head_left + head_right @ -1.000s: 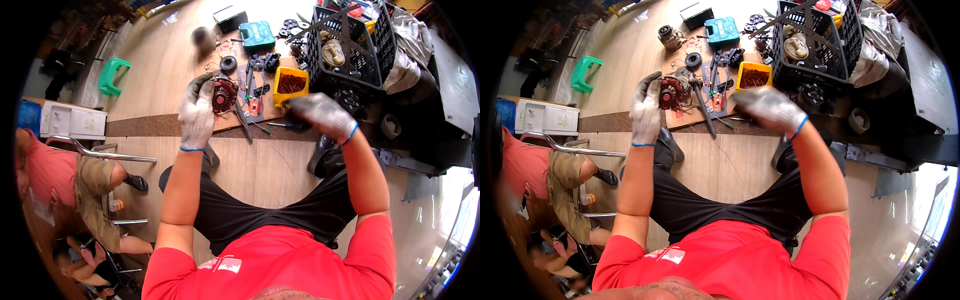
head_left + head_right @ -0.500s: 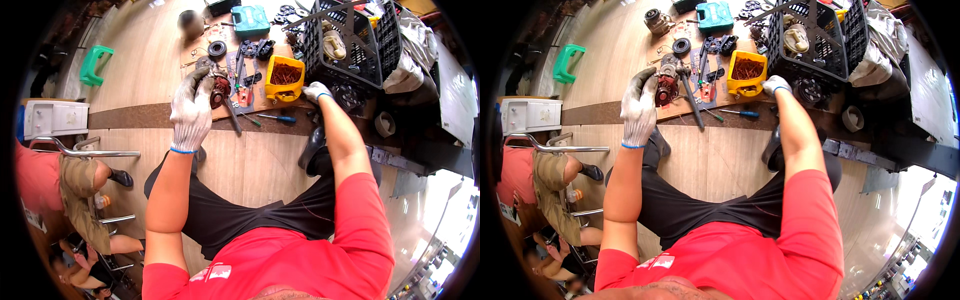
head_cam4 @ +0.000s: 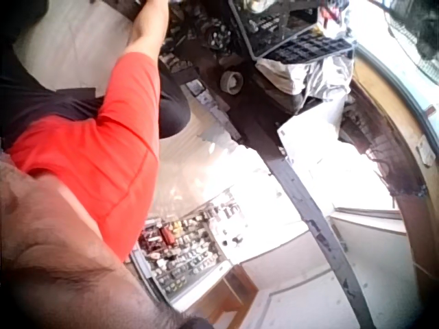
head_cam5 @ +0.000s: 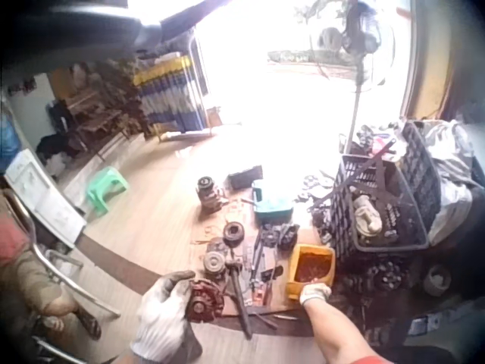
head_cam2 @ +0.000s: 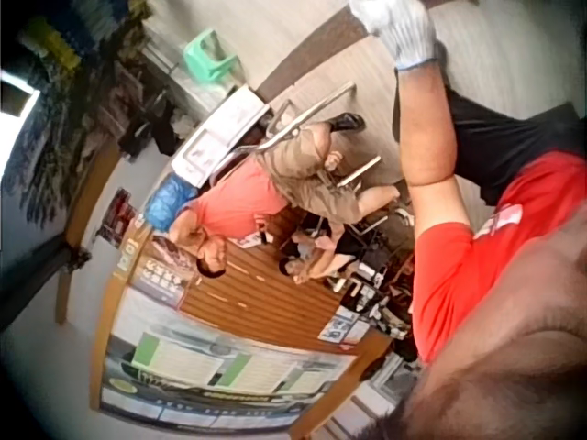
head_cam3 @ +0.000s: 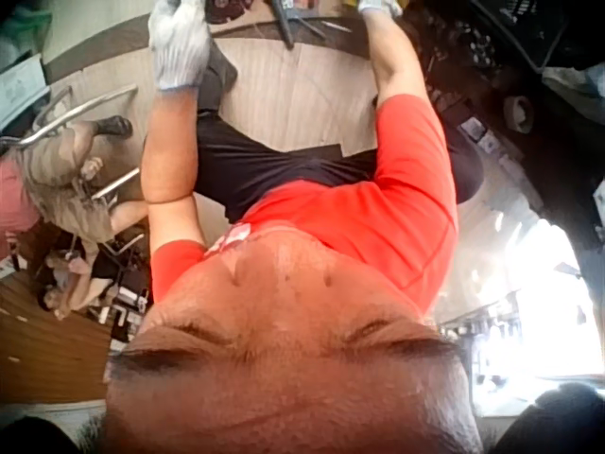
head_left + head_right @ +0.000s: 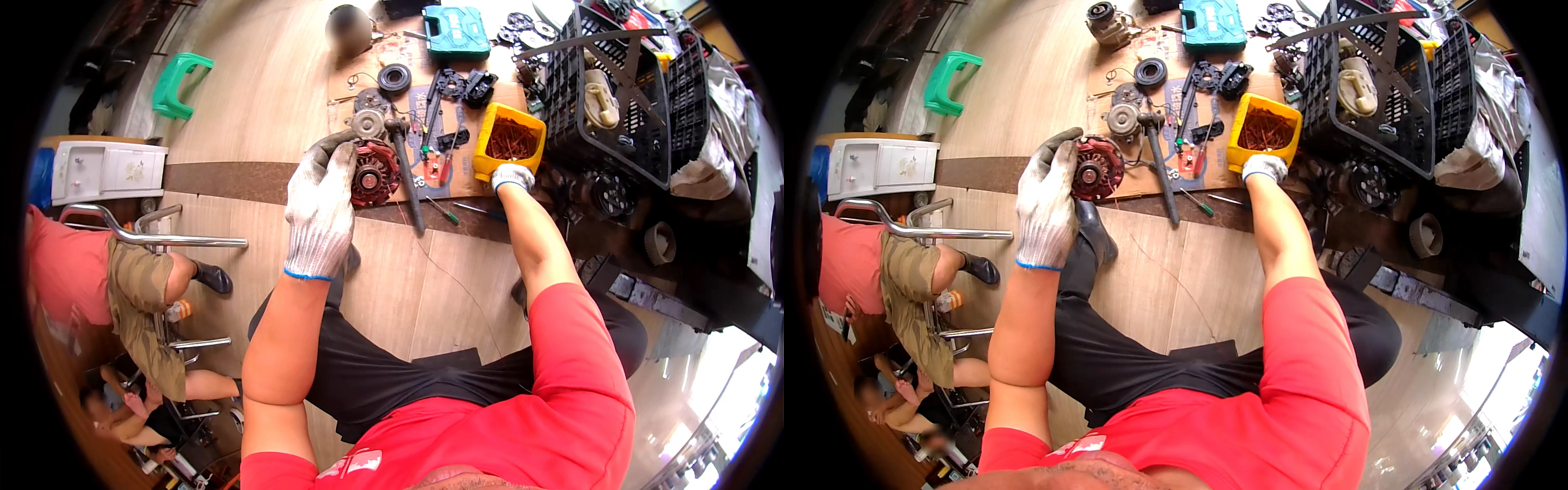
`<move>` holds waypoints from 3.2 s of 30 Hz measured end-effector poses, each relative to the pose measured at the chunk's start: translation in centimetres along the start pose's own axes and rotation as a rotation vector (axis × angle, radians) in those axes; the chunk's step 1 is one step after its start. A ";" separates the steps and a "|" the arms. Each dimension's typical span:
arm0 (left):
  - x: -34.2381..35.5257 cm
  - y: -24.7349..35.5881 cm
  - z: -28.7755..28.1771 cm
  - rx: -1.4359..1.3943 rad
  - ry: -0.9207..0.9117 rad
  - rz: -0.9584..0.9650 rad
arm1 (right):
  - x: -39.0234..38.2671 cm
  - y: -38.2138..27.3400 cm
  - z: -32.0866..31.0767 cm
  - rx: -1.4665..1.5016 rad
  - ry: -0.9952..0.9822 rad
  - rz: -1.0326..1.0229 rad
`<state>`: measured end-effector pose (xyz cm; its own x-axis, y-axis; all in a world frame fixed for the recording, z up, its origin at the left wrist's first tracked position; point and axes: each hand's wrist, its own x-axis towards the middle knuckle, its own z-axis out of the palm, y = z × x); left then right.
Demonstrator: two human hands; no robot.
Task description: The person, wearing gloves, cleans and repairs mechanical engine components using a small brush and a tool, while working on the floor of a garage.
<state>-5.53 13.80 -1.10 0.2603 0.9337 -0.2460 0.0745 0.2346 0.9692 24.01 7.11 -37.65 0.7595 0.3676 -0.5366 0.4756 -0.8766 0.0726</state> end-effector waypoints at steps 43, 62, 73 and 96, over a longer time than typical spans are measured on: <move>-2.2 -1.3 0.2 -0.247 -0.043 -0.085 | -34.1 5.4 -21.6 1.262 -0.838 -0.706; -3.1 -1.5 0.9 -0.281 -0.095 0.004 | -34.7 4.7 -22.8 0.064 0.726 -1.153; -3.9 -0.9 1.2 -0.308 -0.118 0.039 | -35.1 4.9 -22.7 0.029 0.685 -1.096; -5.0 -0.6 2.1 -0.160 -0.070 0.155 | -36.6 4.6 -23.1 -0.003 0.544 -0.980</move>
<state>-4.86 8.43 -0.49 0.3231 0.9422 -0.0886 -0.1242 0.1350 0.9830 8.61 -3.24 1.74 0.1483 0.9860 0.0756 0.9752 -0.1331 -0.1770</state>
